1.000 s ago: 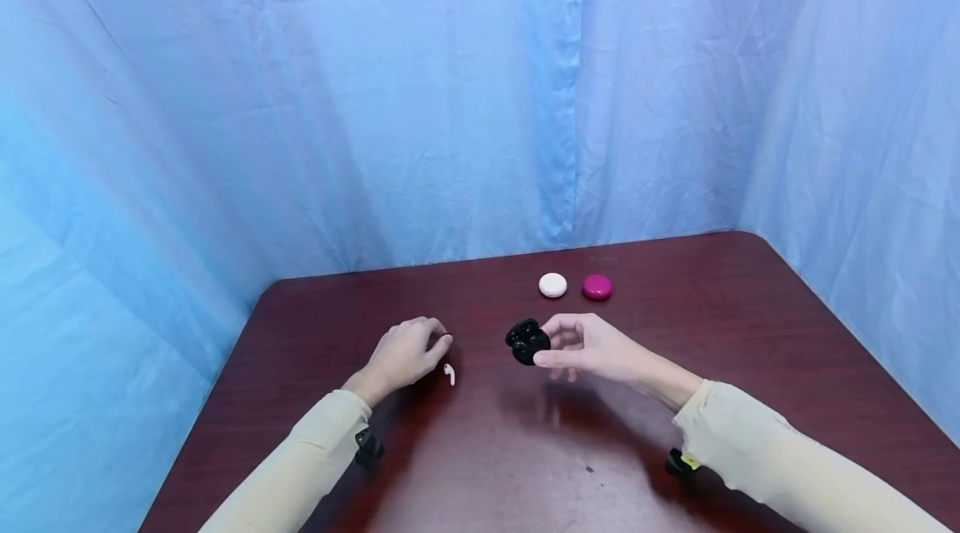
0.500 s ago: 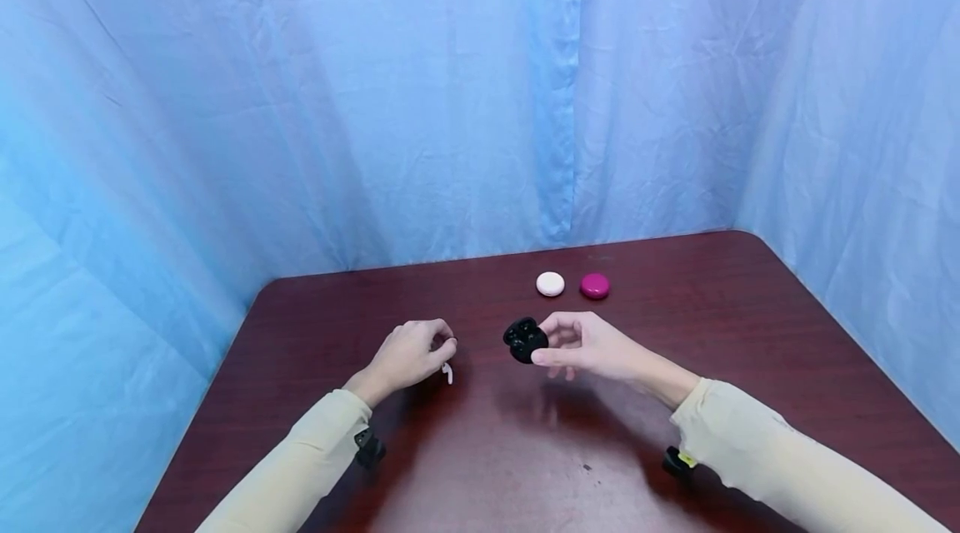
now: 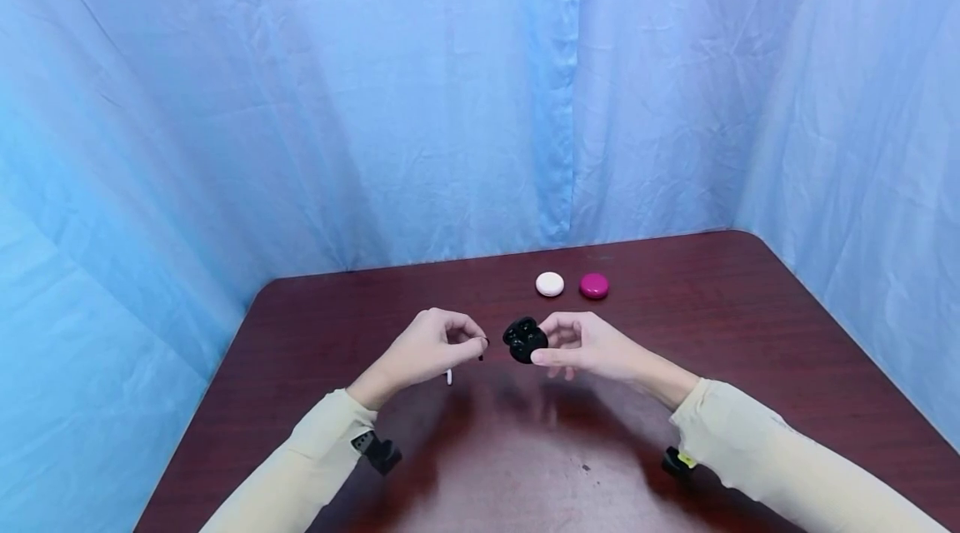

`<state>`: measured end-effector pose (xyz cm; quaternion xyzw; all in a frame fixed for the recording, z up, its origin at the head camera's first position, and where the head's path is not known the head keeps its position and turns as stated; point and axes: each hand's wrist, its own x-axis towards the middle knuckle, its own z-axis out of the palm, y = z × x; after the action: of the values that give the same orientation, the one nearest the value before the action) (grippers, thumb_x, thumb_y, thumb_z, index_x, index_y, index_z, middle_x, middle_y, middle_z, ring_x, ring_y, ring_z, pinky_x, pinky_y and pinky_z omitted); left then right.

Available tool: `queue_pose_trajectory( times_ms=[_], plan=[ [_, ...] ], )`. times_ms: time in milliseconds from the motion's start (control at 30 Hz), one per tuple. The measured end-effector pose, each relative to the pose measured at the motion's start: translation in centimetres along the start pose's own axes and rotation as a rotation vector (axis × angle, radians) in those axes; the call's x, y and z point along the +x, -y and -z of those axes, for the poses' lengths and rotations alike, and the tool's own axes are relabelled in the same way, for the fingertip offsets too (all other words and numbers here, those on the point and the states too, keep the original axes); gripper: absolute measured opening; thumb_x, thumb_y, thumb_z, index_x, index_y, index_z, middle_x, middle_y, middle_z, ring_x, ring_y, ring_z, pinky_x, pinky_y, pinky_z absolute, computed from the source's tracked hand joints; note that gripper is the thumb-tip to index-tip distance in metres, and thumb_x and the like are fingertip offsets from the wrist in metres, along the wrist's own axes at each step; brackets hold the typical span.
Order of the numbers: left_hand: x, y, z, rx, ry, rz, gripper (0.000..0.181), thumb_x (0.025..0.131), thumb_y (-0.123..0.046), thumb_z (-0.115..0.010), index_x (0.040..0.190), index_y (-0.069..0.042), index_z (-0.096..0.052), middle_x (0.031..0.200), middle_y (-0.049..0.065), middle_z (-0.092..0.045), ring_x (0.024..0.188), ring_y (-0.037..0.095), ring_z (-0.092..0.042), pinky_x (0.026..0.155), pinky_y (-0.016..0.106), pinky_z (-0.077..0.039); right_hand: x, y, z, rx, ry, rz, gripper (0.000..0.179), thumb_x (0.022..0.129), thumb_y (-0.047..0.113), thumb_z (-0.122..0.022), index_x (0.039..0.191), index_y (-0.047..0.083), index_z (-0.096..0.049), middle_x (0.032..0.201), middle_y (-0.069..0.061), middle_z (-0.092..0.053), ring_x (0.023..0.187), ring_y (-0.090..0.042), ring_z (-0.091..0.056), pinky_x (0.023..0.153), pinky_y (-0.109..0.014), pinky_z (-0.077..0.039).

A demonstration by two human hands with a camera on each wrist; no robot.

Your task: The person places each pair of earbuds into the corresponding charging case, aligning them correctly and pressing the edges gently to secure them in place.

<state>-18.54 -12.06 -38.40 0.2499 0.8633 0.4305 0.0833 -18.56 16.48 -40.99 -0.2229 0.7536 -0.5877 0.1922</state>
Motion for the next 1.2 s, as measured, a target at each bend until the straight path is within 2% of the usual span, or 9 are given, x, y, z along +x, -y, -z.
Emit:
queue_pose_trajectory(
  times_ms=[133,267,367,433,500,667,800,1033,1200],
  plan=[
    [0.0,-1.4,-0.4,-0.053,0.003,-0.029,0.012,0.092,-0.021,-0.067,0.094,-0.017,-0.078,0.079,-0.003,-0.073,0.063,0.018,-0.063,0.049,0.029,-0.047,0.0,-0.1,0.1,-0.005,0.001,0.002,0.027,0.091,0.019,-0.078,0.110,0.004,-0.065,0.099,-0.027,-0.069,0.083,-0.052,-0.066,0.061,-0.038,-0.056],
    [-0.2,-1.9,-0.9,-0.093,0.004,-0.041,0.012,0.092,-0.019,-0.068,0.095,-0.016,-0.079,0.079,-0.004,-0.074,0.061,0.013,-0.060,0.048,0.026,-0.043,0.0,-0.2,0.1,-0.016,0.005,0.001,0.027,0.092,0.020,-0.078,0.110,0.004,-0.065,0.099,-0.028,-0.068,0.083,-0.052,-0.066,0.062,-0.041,-0.057],
    [-0.2,-1.9,-1.3,-0.132,0.002,-0.049,0.011,0.091,-0.016,-0.068,0.095,-0.017,-0.079,0.079,-0.003,-0.074,0.066,0.018,-0.064,0.053,0.025,-0.044,0.0,-0.2,0.0,-0.017,0.007,0.004,0.027,0.092,0.020,-0.077,0.110,0.004,-0.065,0.100,-0.031,-0.067,0.083,-0.052,-0.066,0.062,-0.042,-0.057],
    [-0.2,-1.8,-1.4,-0.166,0.001,-0.056,0.012,0.091,-0.014,-0.067,0.095,-0.015,-0.079,0.080,0.001,-0.075,0.071,0.027,-0.067,0.055,0.025,-0.045,0.0,-0.2,0.0,-0.016,0.008,0.005,0.027,0.092,0.019,-0.077,0.110,0.004,-0.065,0.099,-0.030,-0.068,0.082,-0.052,-0.066,0.061,-0.042,-0.056],
    [-0.1,-1.7,-1.6,-0.185,-0.009,-0.059,0.012,0.091,-0.012,-0.067,0.096,-0.014,-0.079,0.080,0.001,-0.075,0.073,0.028,-0.068,0.057,0.025,-0.046,0.0,-0.3,0.0,-0.014,0.010,0.005,0.027,0.092,0.019,-0.077,0.110,0.003,-0.065,0.099,-0.030,-0.068,0.082,-0.051,-0.066,0.061,-0.042,-0.056],
    [0.2,-1.8,-1.9,-0.236,-0.045,-0.052,0.012,0.093,-0.014,-0.071,0.102,-0.014,-0.078,0.083,0.001,-0.075,0.070,0.017,-0.066,0.060,0.028,-0.051,0.1,-0.3,-0.1,-0.007,0.017,0.002,0.027,0.092,0.019,-0.077,0.110,0.003,-0.065,0.099,-0.032,-0.067,0.081,-0.051,-0.066,0.061,-0.041,-0.056],
    [0.4,-2.3,-2.1,-0.320,-0.055,-0.034,0.015,0.093,-0.017,-0.073,0.106,-0.012,-0.077,0.089,0.009,-0.075,0.070,0.016,-0.064,0.061,0.029,-0.053,0.1,-0.3,-0.1,-0.008,0.018,0.007,0.026,0.092,0.019,-0.077,0.110,0.003,-0.065,0.098,-0.029,-0.068,0.081,-0.050,-0.066,0.061,-0.042,-0.056],
    [1.4,-3.2,-2.5,-0.413,-0.054,-0.038,0.018,0.093,-0.019,-0.075,0.108,-0.009,-0.076,0.090,0.007,-0.075,0.075,0.018,-0.067,0.063,0.031,-0.054,0.1,-0.3,-0.1,-0.014,0.020,0.024,0.025,0.092,0.017,-0.076,0.110,0.003,-0.065,0.098,-0.027,-0.069,0.081,-0.049,-0.066,0.061,-0.041,-0.056],
    [1.7,-3.5,-2.8,-0.446,-0.054,-0.010,0.018,0.093,-0.018,-0.075,0.108,-0.010,-0.076,0.087,0.010,-0.075,0.078,0.023,-0.071,0.060,0.031,-0.055,0.0,-0.2,0.0,-0.024,0.017,0.017,0.026,0.092,0.018,-0.076,0.110,0.003,-0.065,0.099,-0.028,-0.069,0.081,-0.050,-0.066,0.061,-0.042,-0.056]
  ],
)
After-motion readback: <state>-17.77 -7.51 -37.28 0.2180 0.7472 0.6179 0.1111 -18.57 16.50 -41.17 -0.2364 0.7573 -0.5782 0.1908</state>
